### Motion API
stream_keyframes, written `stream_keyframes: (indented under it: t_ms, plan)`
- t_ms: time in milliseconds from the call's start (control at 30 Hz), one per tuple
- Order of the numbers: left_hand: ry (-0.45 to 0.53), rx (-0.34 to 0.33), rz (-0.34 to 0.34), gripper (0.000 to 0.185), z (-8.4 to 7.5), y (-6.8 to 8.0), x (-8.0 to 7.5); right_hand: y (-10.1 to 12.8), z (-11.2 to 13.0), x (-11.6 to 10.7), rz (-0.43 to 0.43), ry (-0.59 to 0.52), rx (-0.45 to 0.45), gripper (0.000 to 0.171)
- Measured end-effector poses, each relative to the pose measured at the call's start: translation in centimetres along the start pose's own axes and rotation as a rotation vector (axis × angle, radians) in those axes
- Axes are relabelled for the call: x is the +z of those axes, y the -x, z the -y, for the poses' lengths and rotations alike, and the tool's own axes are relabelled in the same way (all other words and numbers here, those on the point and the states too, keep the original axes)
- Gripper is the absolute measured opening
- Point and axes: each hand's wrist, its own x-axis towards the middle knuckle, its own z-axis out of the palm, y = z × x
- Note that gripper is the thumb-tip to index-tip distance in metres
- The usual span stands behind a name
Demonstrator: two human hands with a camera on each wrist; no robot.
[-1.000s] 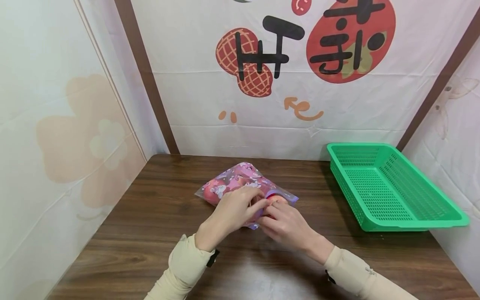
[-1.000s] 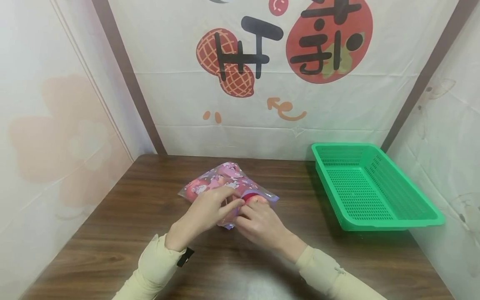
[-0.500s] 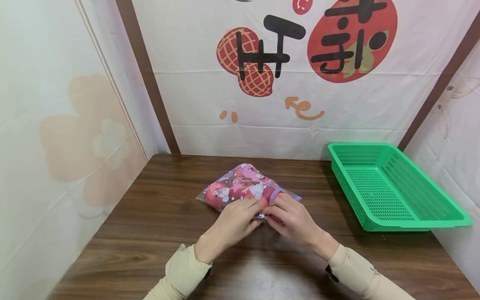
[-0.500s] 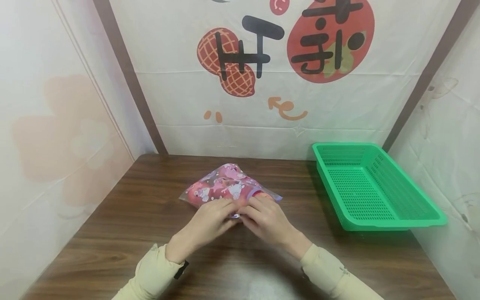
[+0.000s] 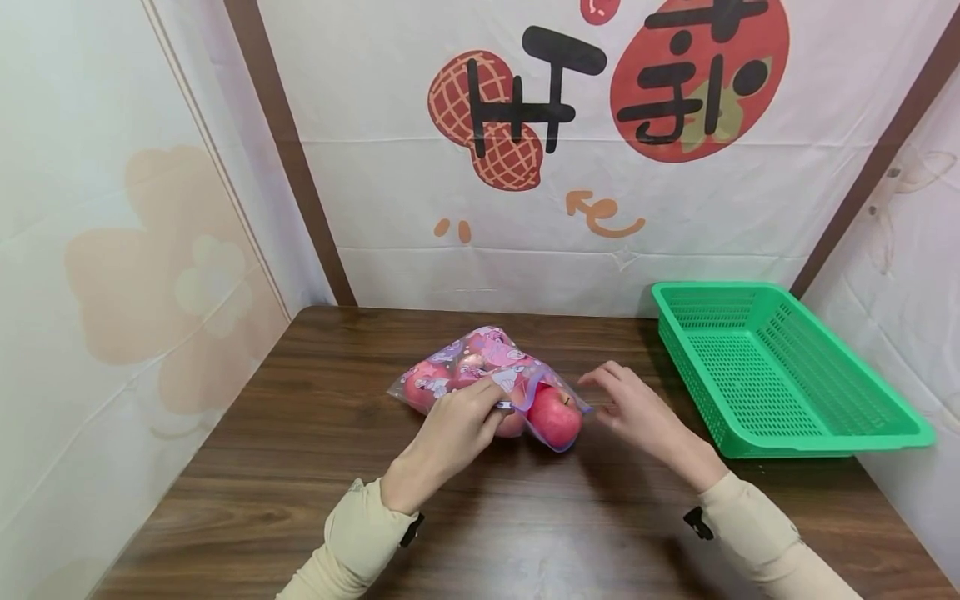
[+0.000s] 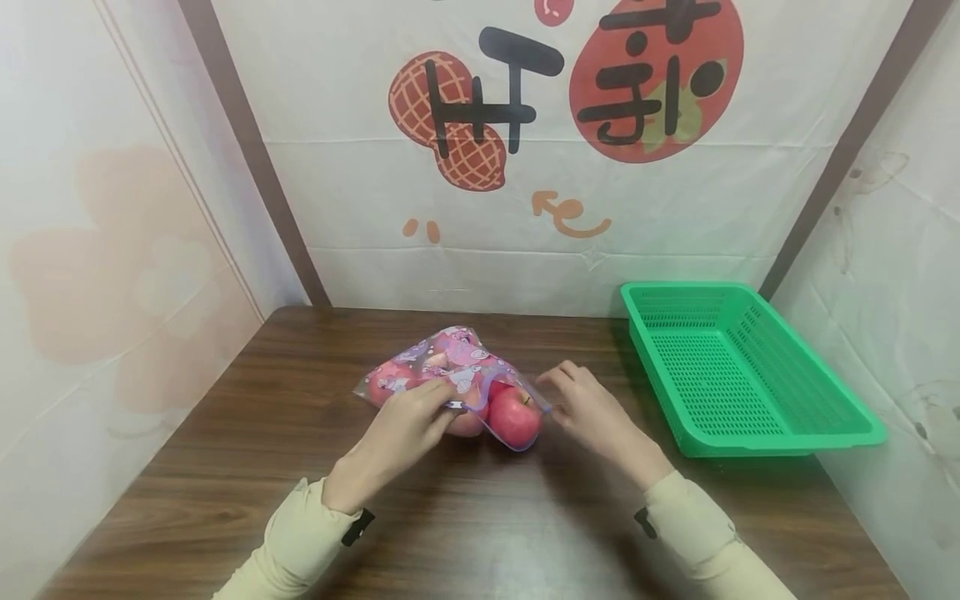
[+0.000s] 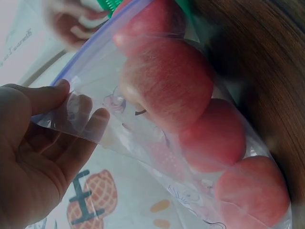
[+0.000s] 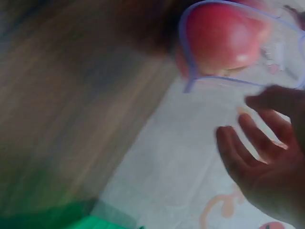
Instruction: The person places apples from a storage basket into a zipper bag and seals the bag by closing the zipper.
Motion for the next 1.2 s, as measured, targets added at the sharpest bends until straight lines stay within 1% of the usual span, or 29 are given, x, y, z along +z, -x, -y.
stream_keyframes:
  t_ms: [67, 100, 133, 200, 300, 433, 600, 700, 767, 867, 967, 1033, 1200]
  plan:
    - [-0.001, -0.007, 0.001, 0.013, 0.0, 0.0, 0.0, 0.5, -0.6, 0.5, 0.11, 0.048, 0.049, 0.044]
    - [-0.002, -0.011, 0.0, 0.013, 0.0, 0.0, 0.0, 0.8, -0.8, 0.8, 0.151, 0.07, 0.063, 0.044]
    - [0.0, -0.014, -0.002, 0.013, -0.1, 0.0, 0.0, 1.0, -1.0, 1.2, 0.177, 0.088, 0.072, 0.044]
    - [0.005, -0.019, -0.001, 0.013, -0.1, -0.1, 0.0, 1.2, -1.3, 1.9, 0.192, 0.117, 0.077, 0.04]
    - [0.008, -0.02, 0.003, 0.013, -0.2, -0.1, -0.1, 1.2, -1.7, 2.9, 0.146, 0.152, 0.071, 0.032]
    - [-0.001, -0.017, 0.007, 0.013, -0.2, 0.1, -0.1, 1.2, -2.0, 3.6, 0.068, 0.186, 0.046, 0.023]
    - [-0.003, -0.015, -0.002, 0.011, 0.0, 0.1, -0.3, 1.2, -2.3, 3.7, 0.001, 0.234, -0.013, 0.015]
    - [0.006, -0.02, 0.002, 0.01, 0.2, 0.0, -0.5, 1.2, -2.4, 3.5, -0.022, 0.254, -0.043, 0.012]
    - [0.008, -0.026, 0.0, 0.01, 0.4, 0.0, -0.7, 1.2, -2.5, 3.2, -0.032, 0.251, -0.05, 0.011]
    - [0.011, -0.03, -0.028, 0.01, 0.7, -0.1, -1.3, 1.1, -2.4, 2.4, -0.057, 0.228, -0.054, 0.009]
    - [0.019, -0.029, -0.07, 0.012, 1.1, -0.2, -2.0, 0.8, -2.4, 1.3, -0.113, 0.203, -0.062, 0.009]
    - [0.046, -0.038, -0.099, 0.012, 1.4, -0.4, -2.6, 0.5, -2.4, 0.4, -0.156, 0.192, -0.073, 0.01]
    - [0.119, -0.104, -0.166, 0.01, 2.2, -1.2, -4.5, -0.5, -1.7, -2.3, -0.225, 0.192, -0.083, 0.013]
